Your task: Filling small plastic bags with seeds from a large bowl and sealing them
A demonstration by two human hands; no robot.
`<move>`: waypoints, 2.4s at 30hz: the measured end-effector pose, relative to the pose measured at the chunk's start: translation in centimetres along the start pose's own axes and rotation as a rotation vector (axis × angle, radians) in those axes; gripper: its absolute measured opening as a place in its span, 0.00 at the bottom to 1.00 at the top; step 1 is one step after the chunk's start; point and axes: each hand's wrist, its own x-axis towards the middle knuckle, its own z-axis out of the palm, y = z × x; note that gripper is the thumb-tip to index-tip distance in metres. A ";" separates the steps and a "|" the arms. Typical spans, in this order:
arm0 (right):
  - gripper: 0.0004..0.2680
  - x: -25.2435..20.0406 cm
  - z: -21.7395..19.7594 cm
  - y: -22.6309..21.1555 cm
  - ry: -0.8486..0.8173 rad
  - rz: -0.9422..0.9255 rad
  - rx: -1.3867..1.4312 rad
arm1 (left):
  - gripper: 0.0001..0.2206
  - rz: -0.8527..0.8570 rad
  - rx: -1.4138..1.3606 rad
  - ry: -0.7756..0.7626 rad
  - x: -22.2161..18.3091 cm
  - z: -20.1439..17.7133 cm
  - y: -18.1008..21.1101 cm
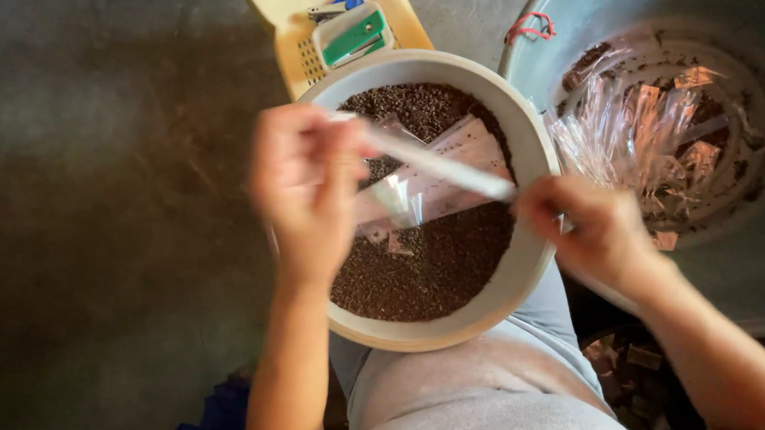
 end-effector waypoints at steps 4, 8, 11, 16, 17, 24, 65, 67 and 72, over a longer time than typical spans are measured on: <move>0.06 -2.6 -1.5 13.2 0.263 0.106 -0.106 | 0.10 0.163 0.219 -0.192 -1.9 4.9 -3.1; 0.09 -6.7 -0.6 23.6 0.263 0.337 -0.573 | 0.07 0.423 0.691 -0.463 -5.1 8.5 -8.2; 0.12 -7.7 -0.6 25.0 0.345 0.415 -0.557 | 0.08 0.391 0.838 -0.558 -5.9 9.3 -10.6; 0.17 -3.7 -2.4 11.9 0.425 0.372 0.048 | 0.11 0.042 0.449 -0.504 -4.4 6.7 -7.9; 0.15 -3.0 -2.0 10.4 0.427 0.383 0.192 | 0.08 0.071 0.412 -0.433 -3.7 6.2 -7.0; 0.23 2.8 1.8 -2.6 -0.179 0.208 0.727 | 0.07 0.085 0.316 -0.380 -2.8 3.9 0.6; 0.12 6.7 3.1 -4.3 -0.161 -0.200 0.359 | 0.24 0.031 0.067 -0.248 -3.2 0.8 1.7; 0.07 6.9 1.4 -4.2 -0.116 -0.232 0.350 | 0.33 0.026 0.108 -0.357 -4.2 0.5 -0.5; 0.03 6.0 0.4 -2.1 0.232 -0.049 0.804 | 0.05 0.164 0.336 -0.302 -3.0 -0.9 -5.0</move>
